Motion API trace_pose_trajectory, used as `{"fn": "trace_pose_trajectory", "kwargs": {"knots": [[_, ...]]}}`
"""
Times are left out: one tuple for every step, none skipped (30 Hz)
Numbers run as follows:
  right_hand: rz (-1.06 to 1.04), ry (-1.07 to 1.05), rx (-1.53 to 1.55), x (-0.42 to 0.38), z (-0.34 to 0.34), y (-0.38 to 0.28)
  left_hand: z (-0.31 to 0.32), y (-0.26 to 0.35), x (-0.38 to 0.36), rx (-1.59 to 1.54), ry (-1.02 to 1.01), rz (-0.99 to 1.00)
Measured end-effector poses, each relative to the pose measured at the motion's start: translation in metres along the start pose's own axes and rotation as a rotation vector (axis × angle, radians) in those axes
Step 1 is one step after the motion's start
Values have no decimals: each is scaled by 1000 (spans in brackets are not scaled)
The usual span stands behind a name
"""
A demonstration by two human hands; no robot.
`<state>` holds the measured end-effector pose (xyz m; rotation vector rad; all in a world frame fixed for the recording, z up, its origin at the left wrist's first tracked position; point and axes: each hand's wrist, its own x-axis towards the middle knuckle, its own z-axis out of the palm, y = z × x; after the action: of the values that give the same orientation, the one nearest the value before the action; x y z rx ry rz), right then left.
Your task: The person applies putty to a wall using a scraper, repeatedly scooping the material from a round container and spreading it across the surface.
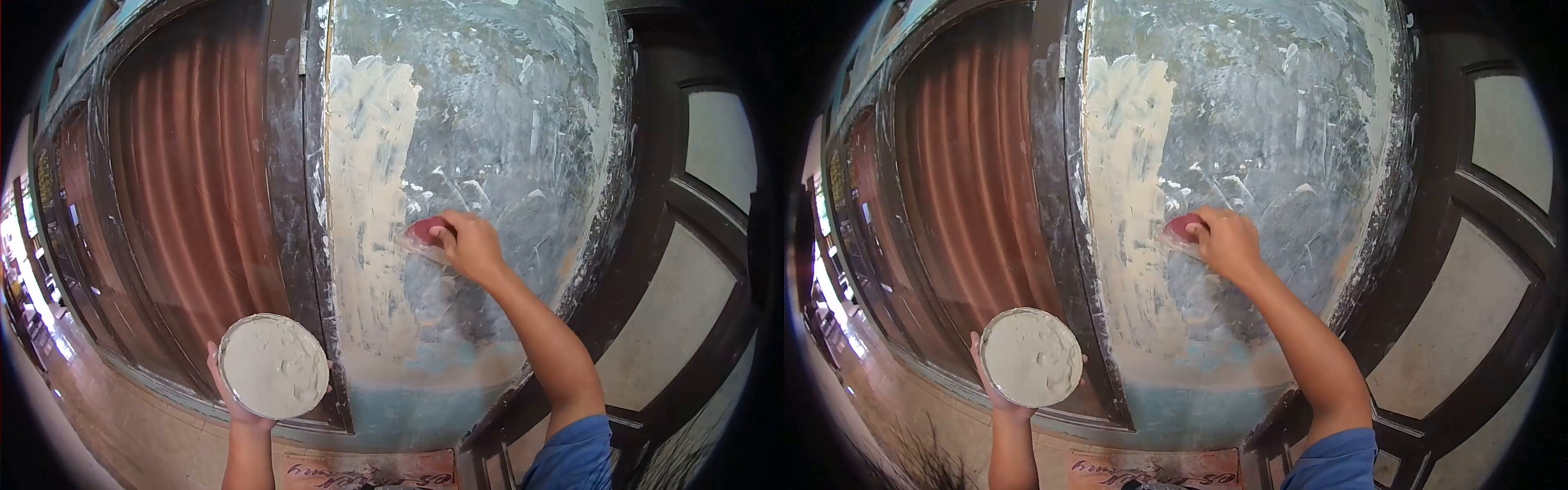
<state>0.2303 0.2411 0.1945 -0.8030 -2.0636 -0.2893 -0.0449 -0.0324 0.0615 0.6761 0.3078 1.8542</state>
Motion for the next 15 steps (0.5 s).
{"fn": "trace_pose_trajectory", "kwargs": {"knots": [[-21,-8,65,-1,-5,0,0,-1,-1,5,-21,-11],[-42,-15,130,-1,-7,0,0,-2,-2,10,-42,-21],[-73,-63,82,-8,-6,-2,0,-2,-4,14,-64,-30],[-77,-64,81,-17,-2,-2,0,-2,-4,18,-87,-37],[-108,-158,50,-26,5,-1,-1,-2,-5,23,-110,-41],[-139,-252,19,-34,12,1,-3,-3,-5,21,-110,-35],[-179,-288,-26,-39,20,3,-6,-4,-4,-14,-57,-42],[-182,-288,-24,-37,24,5,-9,-5,-3,-48,-5,-51],[-155,-284,-20,-35,25,3,-10,-6,-1,-47,-5,-50],[-127,-279,-19,-32,23,2,-11,-8,2,-37,29,-28],[-97,-267,-43,-24,16,2,-10,-9,5,-27,61,-7],[-95,-265,-45,-14,5,0,-2,-10,4,-27,58,-10],[-13,-200,-18,-2,-7,-2,11,-10,1,-75,52,-40],[70,-137,11,6,-17,-3,17,-11,0,-123,49,-71],[72,-139,10,13,-25,0,15,-12,2,-123,50,-73]]}}
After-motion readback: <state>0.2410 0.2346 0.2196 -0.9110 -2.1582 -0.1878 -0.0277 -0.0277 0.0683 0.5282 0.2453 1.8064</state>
